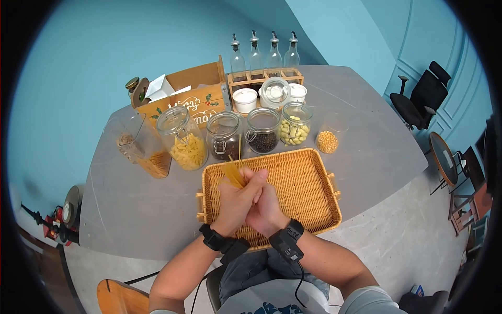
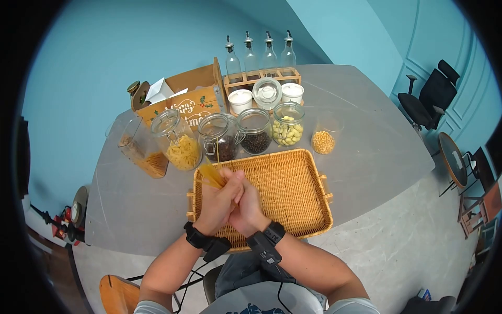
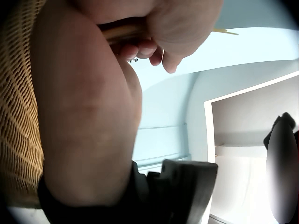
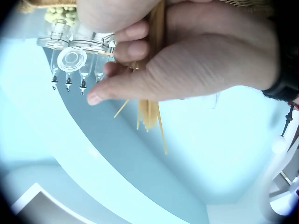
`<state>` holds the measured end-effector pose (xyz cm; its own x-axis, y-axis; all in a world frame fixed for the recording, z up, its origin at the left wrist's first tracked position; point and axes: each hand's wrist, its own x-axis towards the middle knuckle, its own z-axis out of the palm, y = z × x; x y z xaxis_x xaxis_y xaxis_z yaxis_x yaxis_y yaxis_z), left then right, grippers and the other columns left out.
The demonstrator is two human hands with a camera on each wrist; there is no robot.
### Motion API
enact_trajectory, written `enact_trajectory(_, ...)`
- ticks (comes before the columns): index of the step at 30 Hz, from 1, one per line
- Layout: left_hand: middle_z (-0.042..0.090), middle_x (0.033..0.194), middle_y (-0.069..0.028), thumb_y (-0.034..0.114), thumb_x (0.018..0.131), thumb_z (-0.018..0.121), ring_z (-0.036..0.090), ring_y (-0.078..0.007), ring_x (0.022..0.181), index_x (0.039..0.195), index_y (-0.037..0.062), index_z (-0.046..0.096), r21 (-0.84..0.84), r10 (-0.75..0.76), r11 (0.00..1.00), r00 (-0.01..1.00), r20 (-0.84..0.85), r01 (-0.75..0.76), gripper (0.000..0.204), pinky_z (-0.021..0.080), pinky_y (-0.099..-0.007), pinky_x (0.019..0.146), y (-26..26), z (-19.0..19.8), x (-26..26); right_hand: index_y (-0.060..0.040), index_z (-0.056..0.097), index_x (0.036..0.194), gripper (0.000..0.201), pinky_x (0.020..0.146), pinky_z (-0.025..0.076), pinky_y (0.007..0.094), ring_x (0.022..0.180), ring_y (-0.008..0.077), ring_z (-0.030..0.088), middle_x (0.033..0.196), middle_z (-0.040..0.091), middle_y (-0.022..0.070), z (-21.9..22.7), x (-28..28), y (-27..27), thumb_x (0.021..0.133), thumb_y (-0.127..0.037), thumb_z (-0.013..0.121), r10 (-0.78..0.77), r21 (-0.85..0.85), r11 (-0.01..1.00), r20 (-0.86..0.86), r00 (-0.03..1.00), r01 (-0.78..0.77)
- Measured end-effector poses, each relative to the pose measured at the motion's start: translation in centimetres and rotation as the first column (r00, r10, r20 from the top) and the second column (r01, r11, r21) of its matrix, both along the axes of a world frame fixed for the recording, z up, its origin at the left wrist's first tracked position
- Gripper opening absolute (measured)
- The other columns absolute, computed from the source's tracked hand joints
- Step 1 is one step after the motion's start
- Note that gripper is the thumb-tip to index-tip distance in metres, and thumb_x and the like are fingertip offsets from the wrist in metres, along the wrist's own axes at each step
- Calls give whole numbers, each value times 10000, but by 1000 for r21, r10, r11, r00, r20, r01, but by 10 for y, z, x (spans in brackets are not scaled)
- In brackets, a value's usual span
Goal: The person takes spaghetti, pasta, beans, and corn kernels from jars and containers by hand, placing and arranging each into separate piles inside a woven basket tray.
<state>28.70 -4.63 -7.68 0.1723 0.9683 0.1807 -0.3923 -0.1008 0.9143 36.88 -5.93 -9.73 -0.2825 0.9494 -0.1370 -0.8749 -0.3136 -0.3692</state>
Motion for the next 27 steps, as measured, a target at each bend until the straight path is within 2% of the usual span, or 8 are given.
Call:
enact_trajectory(6,504,620,38,234,1066,630,433,-44,518,784,63,568,36,-15,999,988,-156,21,336,321,-227,471,4,7,-12,-105,594,1307,428,1018,491,397,1105,224,644,1168,677,85,3,1,-3,1121,-409,358,136,-60,989,-14,991,-136)
enact_trajectory(11,561,636,18,301,1055,648,478,-63,563,873,-6,690,-121,-155,983,974,-163,137,360,357,-265,494,4,25,-37,-67,574,1354,490,1064,450,403,1223,213,599,1281,674,93,10,44,8,1128,-441,352,-18,92,996,354,935,-16)
enact_trajectory(13,570,645,-24,307,1037,667,488,-105,595,953,-45,712,48,-169,957,681,-713,287,364,407,-307,544,6,13,-51,-39,584,1352,497,1076,452,404,1234,220,605,1287,682,110,36,62,17,1127,-427,369,-115,180,983,402,909,45)
enact_trajectory(15,562,646,-43,308,1031,671,483,-116,602,959,-51,702,-4,-233,938,624,-746,346,367,417,-322,566,0,6,-50,-10,594,1350,505,1088,454,404,1246,227,611,1292,689,127,37,75,17,1126,-412,386,-211,270,958,441,873,95)
enact_trajectory(20,506,637,18,311,1034,676,433,-58,623,1023,-37,676,120,-237,881,645,-726,458,348,361,-301,545,-11,-16,-47,43,689,1223,493,1015,516,368,1117,248,696,1275,711,156,23,78,-5,1120,-374,446,-91,236,837,949,300,-494)
enact_trajectory(22,519,665,28,307,1043,662,450,-69,611,1100,-61,655,-39,-297,869,457,-839,494,372,371,-288,553,-15,-7,-57,50,690,1236,469,1026,512,344,1124,209,684,1192,729,141,24,80,-5,1134,-332,438,-131,251,822,957,258,-512)
enact_trajectory(25,489,628,-35,334,1064,616,470,-107,564,848,-27,603,-124,-323,917,522,-790,379,421,420,-312,535,-18,-9,-74,3,708,1177,280,973,529,345,1040,223,700,1097,738,119,24,88,16,1081,-219,567,-200,345,820,921,336,-457)
enact_trajectory(27,460,625,-6,346,1079,591,448,-87,542,835,6,581,-220,-340,940,683,-646,260,419,391,-288,502,-23,-1,-79,-43,699,1131,171,915,542,361,978,263,693,1049,694,110,22,90,30,966,-86,691,-419,266,640,907,-37,-721)
